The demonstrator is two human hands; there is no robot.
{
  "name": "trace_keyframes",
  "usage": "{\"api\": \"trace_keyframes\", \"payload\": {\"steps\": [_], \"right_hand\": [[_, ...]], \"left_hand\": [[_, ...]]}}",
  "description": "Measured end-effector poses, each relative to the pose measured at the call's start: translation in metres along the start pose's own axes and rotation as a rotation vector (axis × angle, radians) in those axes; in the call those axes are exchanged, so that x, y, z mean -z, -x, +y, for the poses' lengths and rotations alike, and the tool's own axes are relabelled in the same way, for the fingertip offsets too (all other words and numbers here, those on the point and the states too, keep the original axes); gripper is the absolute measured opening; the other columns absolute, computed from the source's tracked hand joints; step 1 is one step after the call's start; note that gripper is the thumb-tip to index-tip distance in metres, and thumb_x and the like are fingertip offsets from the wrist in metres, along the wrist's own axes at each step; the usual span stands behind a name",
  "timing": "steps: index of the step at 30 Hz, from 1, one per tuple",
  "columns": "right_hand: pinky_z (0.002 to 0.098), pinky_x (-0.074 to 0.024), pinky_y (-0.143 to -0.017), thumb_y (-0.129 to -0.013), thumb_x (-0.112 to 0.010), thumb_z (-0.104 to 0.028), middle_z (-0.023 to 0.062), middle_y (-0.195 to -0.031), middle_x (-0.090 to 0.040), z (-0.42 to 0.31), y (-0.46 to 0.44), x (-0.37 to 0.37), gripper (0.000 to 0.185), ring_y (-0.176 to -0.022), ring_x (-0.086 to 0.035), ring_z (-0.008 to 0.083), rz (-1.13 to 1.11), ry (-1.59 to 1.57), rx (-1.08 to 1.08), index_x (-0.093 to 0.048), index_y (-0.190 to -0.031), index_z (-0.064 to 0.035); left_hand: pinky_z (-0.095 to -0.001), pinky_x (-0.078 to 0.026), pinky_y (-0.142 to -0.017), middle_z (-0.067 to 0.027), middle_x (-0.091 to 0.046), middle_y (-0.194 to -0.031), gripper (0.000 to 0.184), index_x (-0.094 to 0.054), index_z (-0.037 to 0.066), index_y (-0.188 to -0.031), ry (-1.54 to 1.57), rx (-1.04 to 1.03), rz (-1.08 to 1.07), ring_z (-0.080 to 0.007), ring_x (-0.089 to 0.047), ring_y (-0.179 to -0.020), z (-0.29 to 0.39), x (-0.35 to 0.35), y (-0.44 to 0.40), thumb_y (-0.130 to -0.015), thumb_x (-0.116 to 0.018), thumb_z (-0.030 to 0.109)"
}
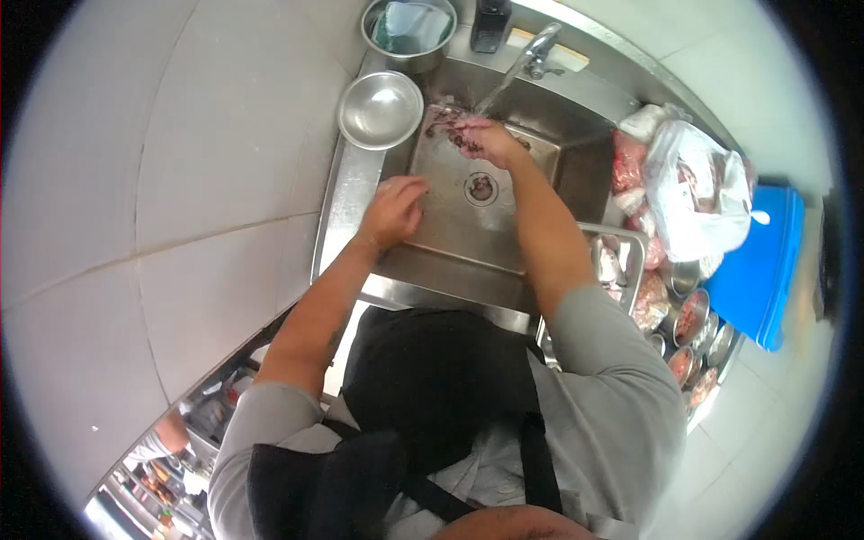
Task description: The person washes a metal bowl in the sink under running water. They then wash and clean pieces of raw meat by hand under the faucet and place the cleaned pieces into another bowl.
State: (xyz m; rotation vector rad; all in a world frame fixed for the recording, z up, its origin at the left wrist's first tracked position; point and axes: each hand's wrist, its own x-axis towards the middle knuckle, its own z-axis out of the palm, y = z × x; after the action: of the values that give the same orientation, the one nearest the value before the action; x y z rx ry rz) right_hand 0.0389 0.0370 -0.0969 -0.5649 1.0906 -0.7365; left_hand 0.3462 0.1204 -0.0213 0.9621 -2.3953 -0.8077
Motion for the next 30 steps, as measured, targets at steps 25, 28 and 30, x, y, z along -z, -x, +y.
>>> {"api": "trace_keyframes", "payload": {"steps": [25, 28, 30], "right_hand": [[0.0299, -0.0573, -0.075, -0.089, -0.072, -0.009, 0.0074, -0.092, -0.070, -0.126, 0.130, -0.036, 0.023, -0.089, -0.067, 0.0151, 0.446, 0.055, 0.551, -0.066, -0.110, -0.0023], [0.0288, -0.0545, -0.075, -0.087, -0.078, -0.020, 0.0069, -0.094, -0.070, -0.094, 0.118, -0.033, 0.030, -0.088, -0.066, 0.0140, 0.675, 0.124, 0.563, -0.067, -0.109, -0.0024], [0.0261, -0.0499, -0.066, -0.087, -0.080, -0.021, 0.0020, -0.087, -0.067, -0.078, 0.121, -0.061, 0.033, -0.075, -0.061, 0.0098, 0.671, 0.333, 0.715, -0.066, -0.112, -0.0041]], "left_hand": [[-0.0399, -0.055, -0.100, -0.0095, -0.062, -0.121, 0.033, -0.055, -0.004, -0.130, 1.321, 0.504, -0.392, -0.0199, -0.062, -0.112, 0.062, 0.026, -0.215, -0.101, -0.057, 0.011], [-0.0385, -0.056, -0.096, -0.0086, -0.063, -0.119, 0.031, -0.057, -0.002, -0.128, 1.503, 0.501, -0.215, -0.0180, -0.063, -0.105, 0.045, 0.009, -0.219, -0.102, -0.056, 0.014], [-0.0373, -0.056, -0.092, -0.0081, -0.063, -0.117, 0.027, -0.059, 0.001, -0.124, 1.500, 0.511, -0.051, -0.0172, -0.064, -0.098, 0.051, 0.005, -0.216, -0.103, -0.054, 0.018]]}}
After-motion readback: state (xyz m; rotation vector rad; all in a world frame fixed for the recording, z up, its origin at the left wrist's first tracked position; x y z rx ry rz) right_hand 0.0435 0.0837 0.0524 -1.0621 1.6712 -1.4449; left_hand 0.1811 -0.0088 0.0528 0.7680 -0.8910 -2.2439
